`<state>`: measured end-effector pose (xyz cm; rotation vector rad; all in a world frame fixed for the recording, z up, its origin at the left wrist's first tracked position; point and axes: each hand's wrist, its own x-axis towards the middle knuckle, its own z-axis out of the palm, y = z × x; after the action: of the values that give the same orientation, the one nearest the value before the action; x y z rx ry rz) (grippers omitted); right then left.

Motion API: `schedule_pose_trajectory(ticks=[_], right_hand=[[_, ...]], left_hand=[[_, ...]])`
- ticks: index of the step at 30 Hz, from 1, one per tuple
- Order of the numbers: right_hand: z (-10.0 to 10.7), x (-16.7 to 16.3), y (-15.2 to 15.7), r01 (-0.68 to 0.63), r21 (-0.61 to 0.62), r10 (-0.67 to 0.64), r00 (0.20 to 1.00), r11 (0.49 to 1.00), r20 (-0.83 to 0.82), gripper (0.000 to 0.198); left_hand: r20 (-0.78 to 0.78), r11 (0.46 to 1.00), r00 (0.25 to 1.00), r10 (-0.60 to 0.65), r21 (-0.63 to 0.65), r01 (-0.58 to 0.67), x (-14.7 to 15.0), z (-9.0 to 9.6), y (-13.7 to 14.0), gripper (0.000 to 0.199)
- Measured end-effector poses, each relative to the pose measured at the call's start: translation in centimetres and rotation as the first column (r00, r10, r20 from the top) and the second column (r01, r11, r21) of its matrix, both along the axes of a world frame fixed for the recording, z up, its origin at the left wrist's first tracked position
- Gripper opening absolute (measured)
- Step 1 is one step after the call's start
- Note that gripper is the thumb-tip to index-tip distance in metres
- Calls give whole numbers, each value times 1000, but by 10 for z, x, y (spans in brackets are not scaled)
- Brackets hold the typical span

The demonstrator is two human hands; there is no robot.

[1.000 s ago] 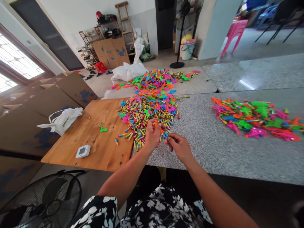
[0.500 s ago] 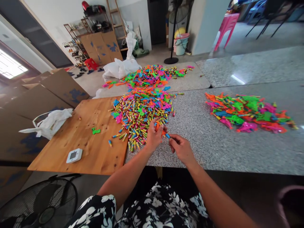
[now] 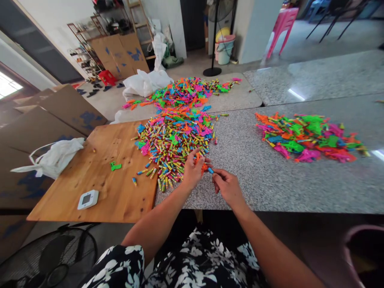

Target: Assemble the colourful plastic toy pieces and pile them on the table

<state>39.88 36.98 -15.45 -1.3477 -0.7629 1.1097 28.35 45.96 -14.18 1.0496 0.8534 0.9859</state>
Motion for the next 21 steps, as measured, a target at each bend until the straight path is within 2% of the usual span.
schedule_pose_trajectory(ticks=[4, 9, 11, 13, 15, 17, 19, 21], right_hand=[[6, 1, 4, -15, -37, 9, 987, 999, -162, 30], [4, 3, 4, -41, -34, 37, 991, 999, -129, 30], [0, 4, 2, -71, -32, 68, 995, 997, -68, 32], [-4, 5, -1, -84, -13, 85, 994, 996, 69, 32], [-5, 4, -3, -51, 40, 39, 969, 998, 245, 30], [-4, 2, -4, -13, 67, -10, 946, 998, 325, 28], [-3, 0, -4, -15, 10, 12, 971, 1000, 239, 30], [-1, 0, -3, -64, -63, 69, 995, 996, 74, 33]], left_hand=[[38, 999, 999, 32, -33, -30, 1, -2, 1, 63], [42, 996, 998, 36, -86, -33, -1, -6, 2, 68], [23, 997, 999, 24, -77, -23, -2, -8, 2, 69], [7, 998, 1000, 12, -57, -11, -3, -9, 1, 68], [13, 999, 1000, 11, -46, -10, -4, -10, 1, 66], [33, 998, 999, 21, -54, -19, -4, -10, 0, 66], [45, 998, 999, 29, -66, -26, -4, -9, 0, 66], [40, 997, 999, 25, -68, -22, -5, -9, 0, 67]])
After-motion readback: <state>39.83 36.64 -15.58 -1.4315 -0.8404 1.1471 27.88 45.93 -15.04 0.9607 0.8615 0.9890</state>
